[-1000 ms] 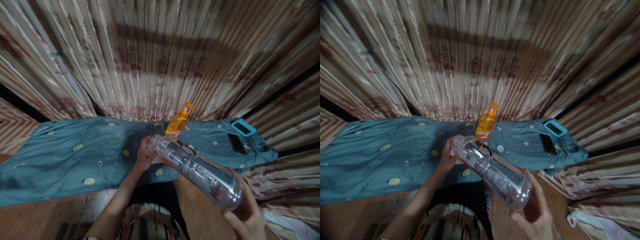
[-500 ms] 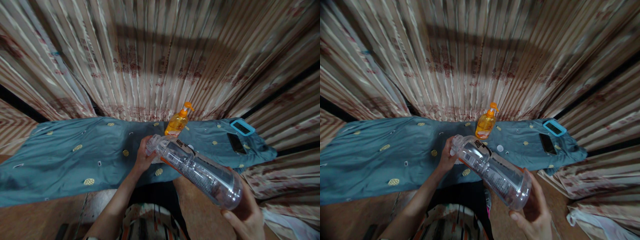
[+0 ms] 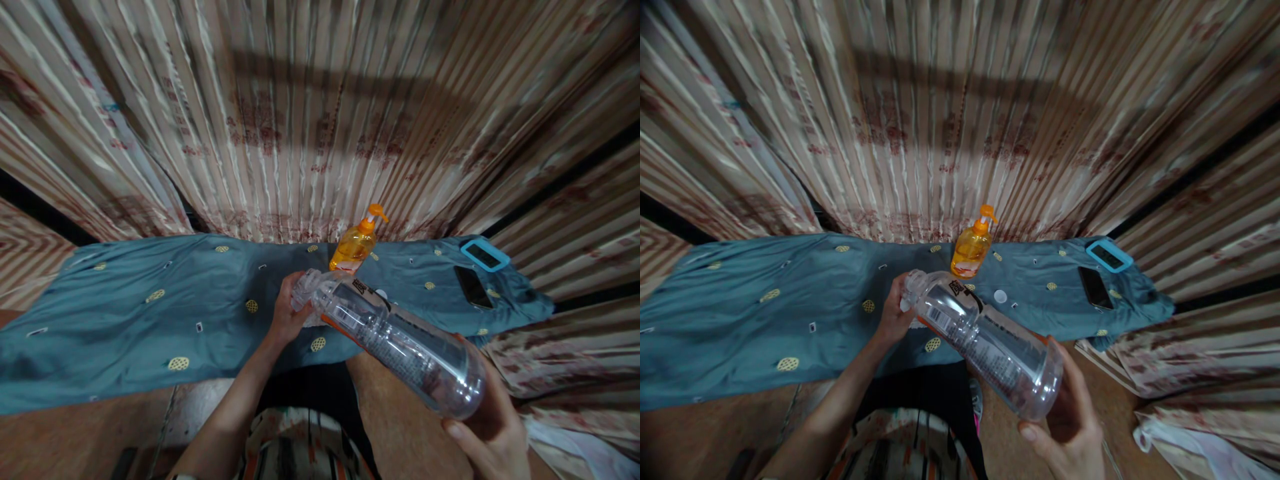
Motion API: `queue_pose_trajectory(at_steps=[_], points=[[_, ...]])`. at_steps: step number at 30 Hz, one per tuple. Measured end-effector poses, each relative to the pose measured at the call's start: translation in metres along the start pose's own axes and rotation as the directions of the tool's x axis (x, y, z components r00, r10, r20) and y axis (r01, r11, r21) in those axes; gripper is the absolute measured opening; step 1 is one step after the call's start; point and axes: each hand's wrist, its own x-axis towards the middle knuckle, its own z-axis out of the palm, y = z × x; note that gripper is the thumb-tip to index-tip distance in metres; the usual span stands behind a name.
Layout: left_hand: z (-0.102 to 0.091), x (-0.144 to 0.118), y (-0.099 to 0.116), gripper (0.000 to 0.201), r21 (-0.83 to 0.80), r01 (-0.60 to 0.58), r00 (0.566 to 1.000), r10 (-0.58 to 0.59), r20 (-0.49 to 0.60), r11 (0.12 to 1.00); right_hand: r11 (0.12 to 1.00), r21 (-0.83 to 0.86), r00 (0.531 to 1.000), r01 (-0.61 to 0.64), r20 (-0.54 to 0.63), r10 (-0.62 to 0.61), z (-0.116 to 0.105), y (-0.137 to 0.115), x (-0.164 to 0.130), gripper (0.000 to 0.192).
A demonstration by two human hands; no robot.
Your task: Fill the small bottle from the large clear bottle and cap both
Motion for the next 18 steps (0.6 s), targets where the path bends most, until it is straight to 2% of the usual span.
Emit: queue_pose_trajectory(at_steps=[18], points=[[0.0011,-0.0003,0.0003,0.063,-0.002,-0.008,1.000,0.008,-0.013,1.000,1.000,0.003,0.999,-0.029,-0.014,0.029,-0.0002,-0.0027,-0.0001,0.088]])
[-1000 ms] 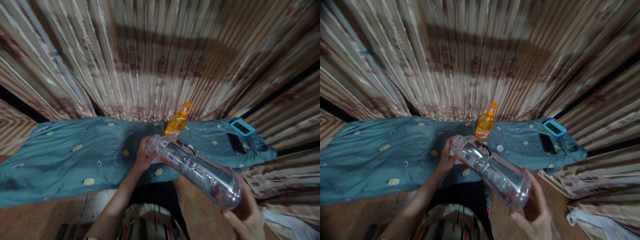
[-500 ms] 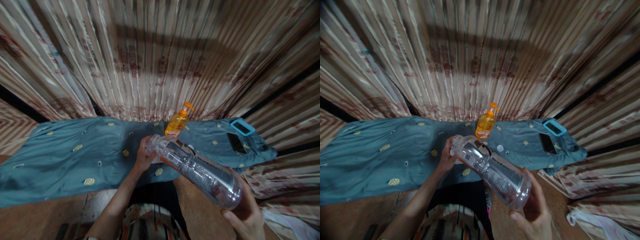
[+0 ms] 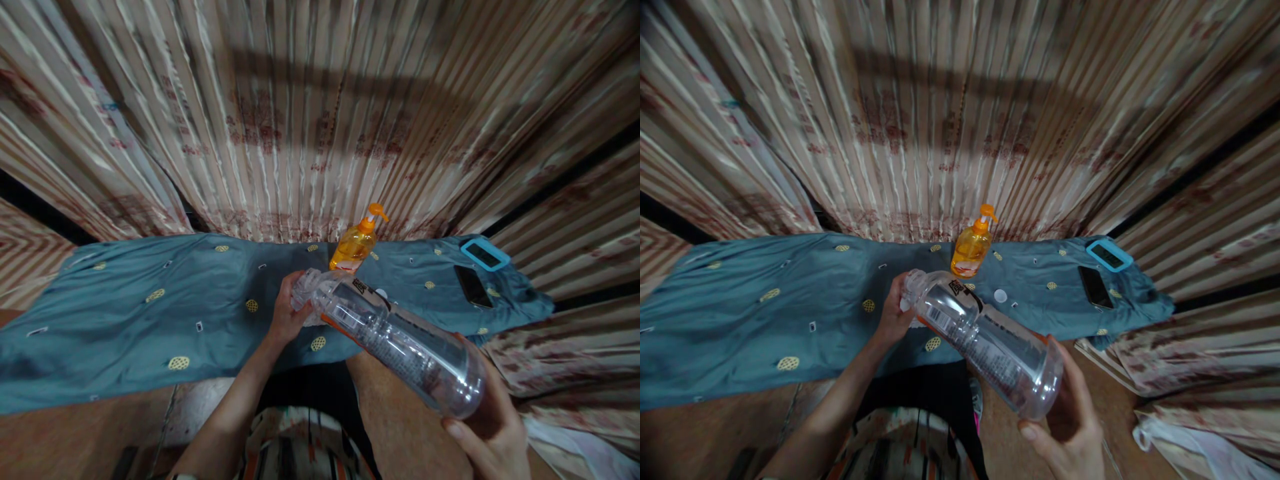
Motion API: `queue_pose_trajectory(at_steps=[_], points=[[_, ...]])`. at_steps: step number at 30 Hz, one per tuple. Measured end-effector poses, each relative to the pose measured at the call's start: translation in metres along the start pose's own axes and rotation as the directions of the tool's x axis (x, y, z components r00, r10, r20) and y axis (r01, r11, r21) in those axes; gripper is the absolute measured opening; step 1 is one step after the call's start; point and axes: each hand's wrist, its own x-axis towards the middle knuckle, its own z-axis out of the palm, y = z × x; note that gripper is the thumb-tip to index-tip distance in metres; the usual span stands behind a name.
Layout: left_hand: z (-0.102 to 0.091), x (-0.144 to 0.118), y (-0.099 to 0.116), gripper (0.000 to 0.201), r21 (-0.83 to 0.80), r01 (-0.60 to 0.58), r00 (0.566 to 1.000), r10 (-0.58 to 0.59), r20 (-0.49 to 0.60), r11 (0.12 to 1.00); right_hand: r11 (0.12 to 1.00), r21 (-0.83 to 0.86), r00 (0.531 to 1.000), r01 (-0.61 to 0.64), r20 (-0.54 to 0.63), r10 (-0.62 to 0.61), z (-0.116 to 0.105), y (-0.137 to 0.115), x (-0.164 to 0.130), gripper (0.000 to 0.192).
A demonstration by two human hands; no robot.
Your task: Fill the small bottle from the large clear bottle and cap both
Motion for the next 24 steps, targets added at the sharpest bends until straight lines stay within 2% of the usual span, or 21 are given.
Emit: queue_pose_trajectory(at_steps=[13,18,24], points=[[0.0001,0.0005,0.0004,0.063,0.006,0.001,1.000,-0.001,-0.005,1.000,1.000,0.003,1.000,0.022,0.020,-0.022,-0.0010,0.0008,0.0006,0.084],[0.0005,0.0006,0.0014,0.061,0.002,0.014,1.000,-0.014,-0.006,1.000,0.999,-0.038,0.999,0.027,0.022,-0.026,-0.0007,-0.0010,0.0005,0.088],[0.0003,0.0003,0.0007,0.064,-0.001,0.011,1.000,-0.011,-0.006,1.000,1.000,-0.010,1.000,0.017,0.016,-0.017,-0.0002,-0.0014,0.0006,0.088]])
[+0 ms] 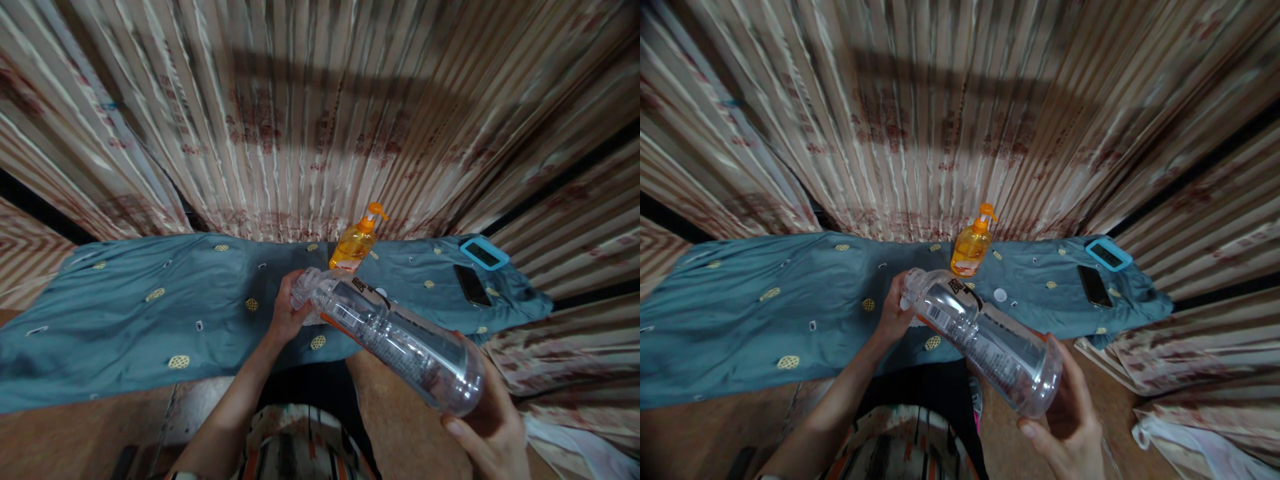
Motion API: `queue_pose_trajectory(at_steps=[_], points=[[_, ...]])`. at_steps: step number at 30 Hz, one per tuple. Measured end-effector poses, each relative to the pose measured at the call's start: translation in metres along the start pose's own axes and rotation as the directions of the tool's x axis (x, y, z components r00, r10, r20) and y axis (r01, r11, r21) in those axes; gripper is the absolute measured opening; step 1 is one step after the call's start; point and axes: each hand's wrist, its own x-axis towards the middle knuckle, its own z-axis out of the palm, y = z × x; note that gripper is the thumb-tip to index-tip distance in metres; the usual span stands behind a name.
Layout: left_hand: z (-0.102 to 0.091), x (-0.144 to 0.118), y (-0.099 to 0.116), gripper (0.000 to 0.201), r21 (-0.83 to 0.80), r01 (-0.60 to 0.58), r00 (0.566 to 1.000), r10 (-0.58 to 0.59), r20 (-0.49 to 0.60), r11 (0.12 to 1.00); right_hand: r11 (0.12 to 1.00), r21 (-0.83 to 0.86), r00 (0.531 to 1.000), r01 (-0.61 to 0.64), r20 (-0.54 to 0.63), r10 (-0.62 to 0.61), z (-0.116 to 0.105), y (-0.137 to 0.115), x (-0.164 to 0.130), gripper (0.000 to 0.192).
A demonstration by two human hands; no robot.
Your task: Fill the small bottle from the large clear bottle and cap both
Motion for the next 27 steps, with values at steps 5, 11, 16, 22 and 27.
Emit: queue_pose_trajectory(at_steps=[5,11,16,22,27], points=[[-0.0002,-0.0001,-0.0007,0.064,-0.002,0.004,1.000,-0.004,0.007,1.000,1.000,-0.004,1.000,0.004,-0.003,-0.004,0.0005,0.0011,-0.0003,0.086],[-0.0002,0.0004,0.0012,0.062,0.002,0.000,1.000,0.000,0.003,1.000,1.000,0.004,1.000,0.001,0.005,-0.001,0.0006,0.0004,-0.0009,0.088],[-0.0002,0.0003,0.0002,0.064,0.008,-0.010,1.000,0.010,0.001,1.000,0.999,0.020,1.000,-0.030,-0.009,0.030,0.0029,-0.0038,-0.0012,0.091],[0.0008,0.0005,-0.0013,0.065,-0.006,-0.001,1.000,0.001,-0.002,1.000,0.998,0.056,0.998,-0.042,-0.040,0.044,0.0062,-0.0069,-0.0006,0.091],[0.0005,0.0001,-0.0004,0.064,0.003,0.013,1.000,-0.013,-0.006,1.000,0.997,0.054,0.998,-0.051,-0.037,0.053,0.0048,-0.0060,-0.0019,0.089]])
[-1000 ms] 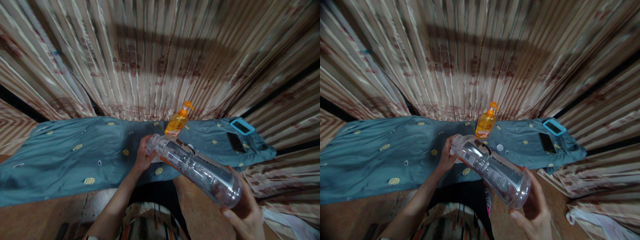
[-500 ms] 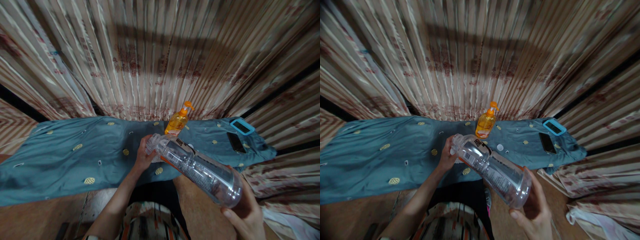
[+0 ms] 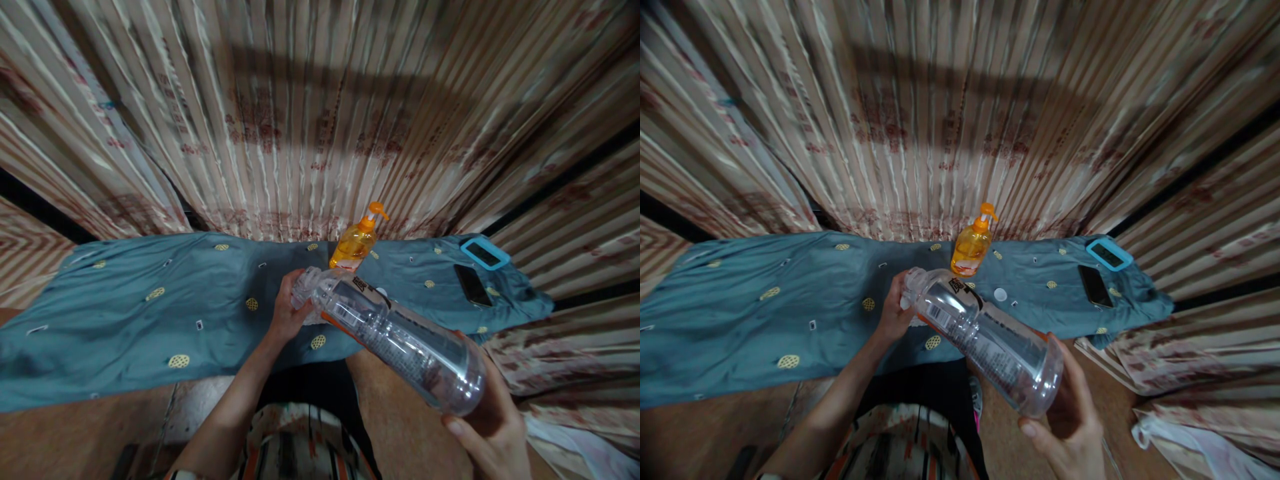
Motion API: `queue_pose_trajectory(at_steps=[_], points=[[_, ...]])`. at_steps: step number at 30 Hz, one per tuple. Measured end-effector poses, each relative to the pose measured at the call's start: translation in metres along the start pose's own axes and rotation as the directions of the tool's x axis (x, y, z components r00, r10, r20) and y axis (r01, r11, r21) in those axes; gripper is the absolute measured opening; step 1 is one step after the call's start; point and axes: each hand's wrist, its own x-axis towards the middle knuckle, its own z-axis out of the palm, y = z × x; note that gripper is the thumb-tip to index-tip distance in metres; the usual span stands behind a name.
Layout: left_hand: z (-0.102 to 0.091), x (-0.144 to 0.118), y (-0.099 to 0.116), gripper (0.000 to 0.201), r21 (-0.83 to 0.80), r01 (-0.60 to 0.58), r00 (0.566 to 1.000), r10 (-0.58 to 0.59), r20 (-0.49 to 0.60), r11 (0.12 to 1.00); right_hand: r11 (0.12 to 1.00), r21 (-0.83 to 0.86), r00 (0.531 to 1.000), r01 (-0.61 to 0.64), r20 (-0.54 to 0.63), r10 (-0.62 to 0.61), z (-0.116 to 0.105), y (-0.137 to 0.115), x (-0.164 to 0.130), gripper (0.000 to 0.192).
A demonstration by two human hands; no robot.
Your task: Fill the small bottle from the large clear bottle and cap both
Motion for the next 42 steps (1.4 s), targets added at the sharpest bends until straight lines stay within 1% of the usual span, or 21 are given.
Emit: queue_pose_trajectory(at_steps=[6,12,25,31,34,38,42], points=[[0.000,0.000,0.001,0.064,-0.008,-0.010,1.000,0.010,0.007,1.000,0.999,-0.038,1.000,0.027,0.015,-0.026,-0.001,0.001,0.001,0.090],[0.000,-0.001,-0.004,0.064,-0.022,-0.014,1.000,0.015,0.011,1.000,0.999,-0.030,0.999,0.037,0.009,-0.036,-0.002,0.002,0.002,0.089],[0.000,-0.001,-0.005,0.064,-0.011,-0.040,0.999,0.040,-0.001,0.999,0.998,-0.059,0.999,0.023,0.025,-0.022,-0.003,0.003,0.001,0.092],[-0.001,-0.001,-0.005,0.064,-0.002,-0.027,1.000,0.027,0.010,1.000,1.000,-0.030,1.000,-0.006,-0.017,0.005,0.000,0.000,0.000,0.095],[-0.001,-0.001,-0.004,0.065,0.002,-0.030,0.999,0.030,0.011,1.000,1.000,-0.031,1.000,0.001,-0.020,-0.002,0.001,-0.001,-0.001,0.094],[-0.001,-0.001,-0.004,0.065,0.002,-0.042,0.999,0.041,0.017,0.999,0.998,-0.048,1.000,0.027,0.007,-0.027,-0.006,0.004,0.002,0.091],[-0.001,-0.001,-0.005,0.065,0.000,-0.041,0.999,0.041,0.009,0.999,0.994,-0.068,0.990,0.090,0.112,-0.082,-0.016,0.012,0.007,0.089]])
